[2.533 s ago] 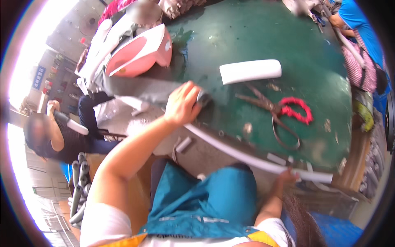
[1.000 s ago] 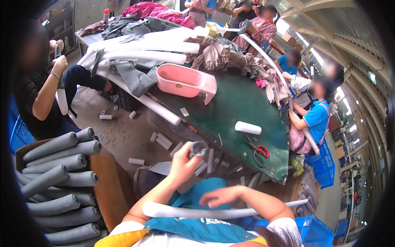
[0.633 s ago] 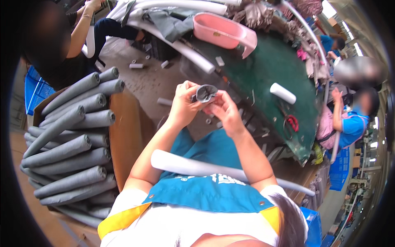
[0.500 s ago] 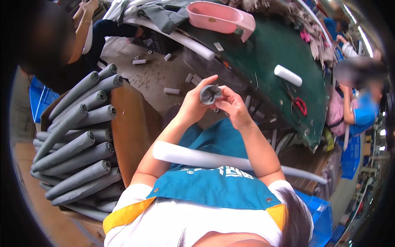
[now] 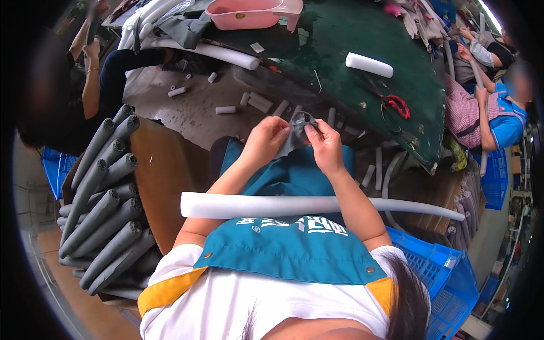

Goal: The person repeatedly inserts white foam rods into gray fabric sleeves, then pulls the sleeves over the rods to cover them. The person uses scissors to trim excess fabric and places finished rods into a blue basket. The process is repeated multiple times with consistent hand motions.

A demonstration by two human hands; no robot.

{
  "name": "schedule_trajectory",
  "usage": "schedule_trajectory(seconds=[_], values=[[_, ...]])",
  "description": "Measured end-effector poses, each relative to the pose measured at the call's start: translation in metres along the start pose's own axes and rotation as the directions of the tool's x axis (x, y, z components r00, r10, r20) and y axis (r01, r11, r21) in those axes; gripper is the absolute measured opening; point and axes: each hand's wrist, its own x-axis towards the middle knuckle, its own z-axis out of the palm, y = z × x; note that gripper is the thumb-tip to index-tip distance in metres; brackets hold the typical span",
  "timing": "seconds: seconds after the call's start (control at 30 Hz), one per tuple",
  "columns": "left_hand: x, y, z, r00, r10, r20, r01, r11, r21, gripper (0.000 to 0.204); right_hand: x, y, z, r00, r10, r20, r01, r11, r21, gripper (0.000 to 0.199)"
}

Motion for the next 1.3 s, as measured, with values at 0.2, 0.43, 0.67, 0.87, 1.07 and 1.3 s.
schedule_trajectory(seconds=[0.2, 0.43, 0.67, 0.87, 1.07, 1.3], values=[[-0.020, -0.001, 0.002, 0.951, -0.260, 0.167, 0.309, 0.772, -0.555, 0.032, -0.012, -0.017, 0.011, 0.947, -0.212, 0.243, 0.309, 0.812, -0.496, 0.014], [-0.023, 0.007, -0.007, 0.959, -0.090, 0.268, 0.187, 0.914, -0.361, 0.035, -0.009, 0.013, -0.009, 0.909, 0.146, 0.391, -0.248, 0.942, 0.226, 0.019], [-0.022, 0.010, -0.001, 0.978, -0.114, 0.175, 0.131, 0.987, -0.092, 0.029, -0.011, 0.024, -0.008, 0.922, 0.282, 0.265, -0.351, 0.898, 0.266, 0.009], [-0.020, 0.006, -0.009, 0.848, -0.363, 0.387, 0.520, 0.710, -0.474, 0.016, -0.008, 0.020, -0.003, 0.946, 0.218, 0.240, -0.237, 0.970, 0.053, 0.012], [-0.020, -0.009, -0.001, 0.887, -0.316, 0.336, 0.461, 0.597, -0.657, 0.016, 0.001, 0.017, 0.001, 0.950, 0.161, 0.267, -0.113, 0.976, -0.187, 0.014], [-0.034, -0.010, 0.012, 0.995, -0.089, -0.045, 0.077, 0.974, -0.213, 0.012, -0.002, 0.006, 0.017, 0.982, 0.034, 0.185, 0.064, 0.863, -0.500, 0.015]])
